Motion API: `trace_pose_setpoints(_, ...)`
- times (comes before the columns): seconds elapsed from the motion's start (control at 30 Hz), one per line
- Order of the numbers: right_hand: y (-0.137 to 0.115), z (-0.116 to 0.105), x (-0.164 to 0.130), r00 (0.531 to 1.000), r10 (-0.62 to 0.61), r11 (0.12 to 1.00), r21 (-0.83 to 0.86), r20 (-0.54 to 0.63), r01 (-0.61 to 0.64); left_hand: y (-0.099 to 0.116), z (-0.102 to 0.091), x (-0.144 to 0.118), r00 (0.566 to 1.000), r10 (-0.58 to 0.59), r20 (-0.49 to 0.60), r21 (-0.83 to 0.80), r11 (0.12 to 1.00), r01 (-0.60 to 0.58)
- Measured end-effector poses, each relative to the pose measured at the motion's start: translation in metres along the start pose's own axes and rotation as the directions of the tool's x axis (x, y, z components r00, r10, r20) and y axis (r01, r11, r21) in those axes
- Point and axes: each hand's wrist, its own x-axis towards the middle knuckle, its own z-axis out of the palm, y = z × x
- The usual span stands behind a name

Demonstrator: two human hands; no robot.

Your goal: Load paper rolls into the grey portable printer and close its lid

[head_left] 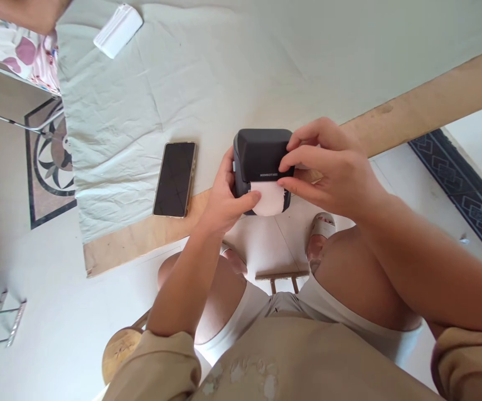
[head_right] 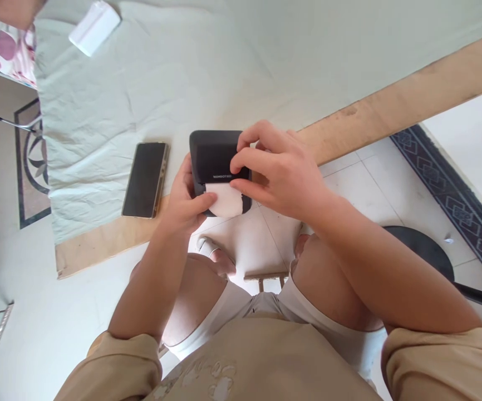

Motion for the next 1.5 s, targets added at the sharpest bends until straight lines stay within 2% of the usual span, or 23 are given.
trace_pose_setpoints(0.17,-0.004,0.001,-0.003,0.999,0.048,0.995,-0.085,-0.009,-0.048,0.005,0.010,-0.002,0.999,0.006,-0.032,-0.072,0.997,-0.008)
trace_pose_setpoints(0.27,-0.006,0.000,-0.004,0.992,0.110,0.989,-0.105,0.057,-0.103,0.009,0.016,-0.004,0.999,0.002,-0.044,-0.053,0.999,-0.005)
trace_pose_setpoints(0.37,-0.008,0.001,-0.006,0.981,0.167,0.982,-0.108,0.103,-0.155,0.012,0.017,-0.005,0.999,0.011,-0.038,-0.053,0.999,-0.013)
trace_pose_setpoints(0.43,-0.010,0.004,-0.007,0.979,0.187,0.977,-0.120,0.080,-0.177,0.013,0.015,-0.004,1.000,0.009,-0.017,-0.064,0.998,-0.010)
trace_pose_setpoints(0.57,-0.010,0.008,-0.010,0.988,0.157,0.978,-0.143,0.012,-0.154,0.010,0.011,-0.004,1.000,0.008,0.018,-0.051,0.999,-0.007)
trace_pose_setpoints(0.73,-0.008,0.006,-0.011,0.992,0.124,0.983,-0.138,0.030,-0.119,0.009,0.012,-0.005,0.999,0.017,-0.030,0.005,1.000,-0.017)
trace_pose_setpoints(0.9,-0.006,0.008,-0.011,0.991,0.128,0.987,-0.104,0.026,-0.125,0.010,0.015,-0.004,0.998,-0.018,-0.066,-0.065,0.998,0.014)
trace_pose_setpoints(1.07,-0.002,0.012,-0.013,0.996,0.093,0.988,-0.125,-0.009,-0.094,0.006,0.014,-0.002,0.988,-0.063,-0.143,-0.157,0.987,0.040)
trace_pose_setpoints(1.17,-0.003,0.010,-0.012,0.998,0.063,0.988,-0.141,-0.007,-0.064,0.004,0.014,-0.003,0.982,-0.047,-0.182,-0.129,0.991,0.023)
trace_pose_setpoints(1.3,-0.004,0.003,-0.009,1.000,0.014,0.992,-0.123,-0.007,-0.015,0.001,0.012,-0.003,0.958,-0.015,-0.287,-0.024,1.000,0.008)
trace_pose_setpoints(1.4,-0.002,-0.001,-0.006,0.998,0.002,0.992,-0.126,-0.064,-0.010,0.000,0.012,0.001,0.965,-0.013,-0.261,-0.015,1.000,0.009)
trace_pose_setpoints(1.5,-0.001,-0.004,-0.005,0.995,0.051,0.988,-0.138,-0.091,-0.063,0.005,0.015,0.003,0.974,-0.059,-0.221,-0.138,0.990,0.028)
